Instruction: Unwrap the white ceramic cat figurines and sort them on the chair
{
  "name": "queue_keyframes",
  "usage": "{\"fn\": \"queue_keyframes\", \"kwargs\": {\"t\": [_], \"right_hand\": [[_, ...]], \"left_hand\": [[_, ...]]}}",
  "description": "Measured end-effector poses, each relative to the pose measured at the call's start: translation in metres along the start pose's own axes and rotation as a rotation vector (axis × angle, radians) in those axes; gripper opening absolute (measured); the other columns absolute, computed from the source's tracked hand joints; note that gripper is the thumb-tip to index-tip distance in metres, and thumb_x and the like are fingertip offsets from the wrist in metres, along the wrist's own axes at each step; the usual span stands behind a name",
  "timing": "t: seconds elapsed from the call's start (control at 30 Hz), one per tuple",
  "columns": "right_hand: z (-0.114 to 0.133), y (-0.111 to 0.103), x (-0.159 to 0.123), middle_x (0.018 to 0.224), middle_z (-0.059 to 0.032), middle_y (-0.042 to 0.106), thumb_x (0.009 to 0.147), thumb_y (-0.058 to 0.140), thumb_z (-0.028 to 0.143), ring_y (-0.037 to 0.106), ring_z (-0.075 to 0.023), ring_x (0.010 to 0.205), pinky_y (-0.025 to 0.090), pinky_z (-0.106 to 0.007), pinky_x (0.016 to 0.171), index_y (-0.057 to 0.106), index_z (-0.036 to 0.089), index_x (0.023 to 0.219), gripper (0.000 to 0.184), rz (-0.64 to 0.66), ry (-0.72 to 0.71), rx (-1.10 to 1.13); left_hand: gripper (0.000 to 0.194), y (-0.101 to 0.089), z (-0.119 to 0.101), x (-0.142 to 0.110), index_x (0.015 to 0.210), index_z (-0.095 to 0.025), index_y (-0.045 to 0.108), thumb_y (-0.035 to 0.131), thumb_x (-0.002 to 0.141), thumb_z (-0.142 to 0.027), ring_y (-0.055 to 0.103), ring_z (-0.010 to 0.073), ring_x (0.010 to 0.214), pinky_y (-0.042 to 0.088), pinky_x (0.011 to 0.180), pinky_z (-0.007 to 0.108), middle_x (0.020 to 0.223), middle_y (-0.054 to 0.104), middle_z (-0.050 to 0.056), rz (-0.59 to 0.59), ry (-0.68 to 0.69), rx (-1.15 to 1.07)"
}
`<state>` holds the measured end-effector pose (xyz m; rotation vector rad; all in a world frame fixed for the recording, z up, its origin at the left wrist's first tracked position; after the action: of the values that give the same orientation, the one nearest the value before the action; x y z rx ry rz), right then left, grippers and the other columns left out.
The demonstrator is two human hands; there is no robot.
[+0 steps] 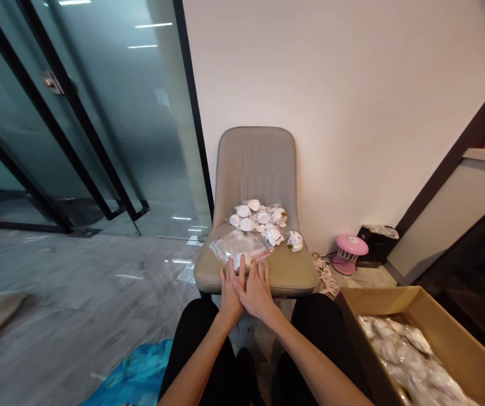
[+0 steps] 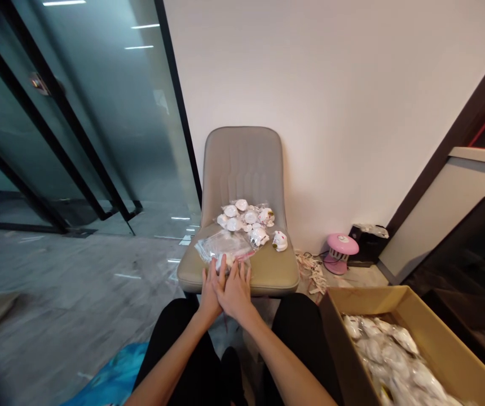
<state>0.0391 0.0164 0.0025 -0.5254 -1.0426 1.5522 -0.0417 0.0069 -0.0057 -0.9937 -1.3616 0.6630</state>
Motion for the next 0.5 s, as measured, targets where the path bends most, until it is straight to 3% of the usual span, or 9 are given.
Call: {"fn": "queue_keyframes", "kwargs": {"t": [0.23,0.37,0.43,0.5], "right_hand": [[0.002,-0.004,0.005,0.163,-0.0218,0.024,0.099,0.032,0.059,0.015,-0.0354,0.154,0.012,-0.056,0.122,0.019,0.009,0.16,0.08,0.046,0.013,0.037],[0.0,-0.006,0.016,0.16,-0.0262,0.029,0.099,0.035,0.059,0.022,-0.0365,0.152,0.016,-0.055,0.12,0.027,0.001,0.156,0.082,0.067,0.072,0.07],[-0.001,-0.012,0.024,0.156,-0.0292,0.035,0.099,0.035,0.059,0.028,-0.0369,0.149,0.021,-0.053,0.118,0.034,-0.002,0.152,0.081,0.042,0.11,0.073],[-0.001,-0.021,0.032,0.149,-0.03,0.046,0.1,0.033,0.059,0.038,-0.036,0.144,0.028,-0.051,0.115,0.043,-0.001,0.147,0.076,0.005,0.137,0.079]], "left_hand": [[0.066,-0.012,-0.004,0.007,0.155,-0.036,0.035,0.052,0.093,-0.027,0.018,0.043,0.15,0.028,0.113,0.067,0.167,0.02,0.009,0.077,0.039,-0.005],[0.068,-0.016,-0.001,0.02,0.156,-0.032,0.035,0.054,0.09,-0.028,0.023,0.0425,0.149,0.03,0.113,0.063,0.167,0.02,0.012,0.217,0.077,-0.024],[0.07,-0.021,0.004,0.031,0.157,-0.029,0.033,0.053,0.09,-0.027,0.029,0.0416,0.147,0.031,0.112,0.062,0.164,0.026,0.017,0.32,0.08,-0.02],[0.069,-0.028,0.009,0.043,0.157,-0.022,0.029,0.05,0.092,-0.027,0.042,0.0373,0.14,0.036,0.11,0.056,0.152,0.044,0.022,0.424,0.069,-0.034]]}}
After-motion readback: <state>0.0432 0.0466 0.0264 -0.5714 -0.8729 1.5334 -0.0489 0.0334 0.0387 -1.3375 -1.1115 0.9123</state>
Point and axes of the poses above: each hand's wrist, its own x-axis towards the middle knuckle, its own y-axis out of the palm, z = x × y, the point moved 7 cm from there along x, towards the middle knuckle
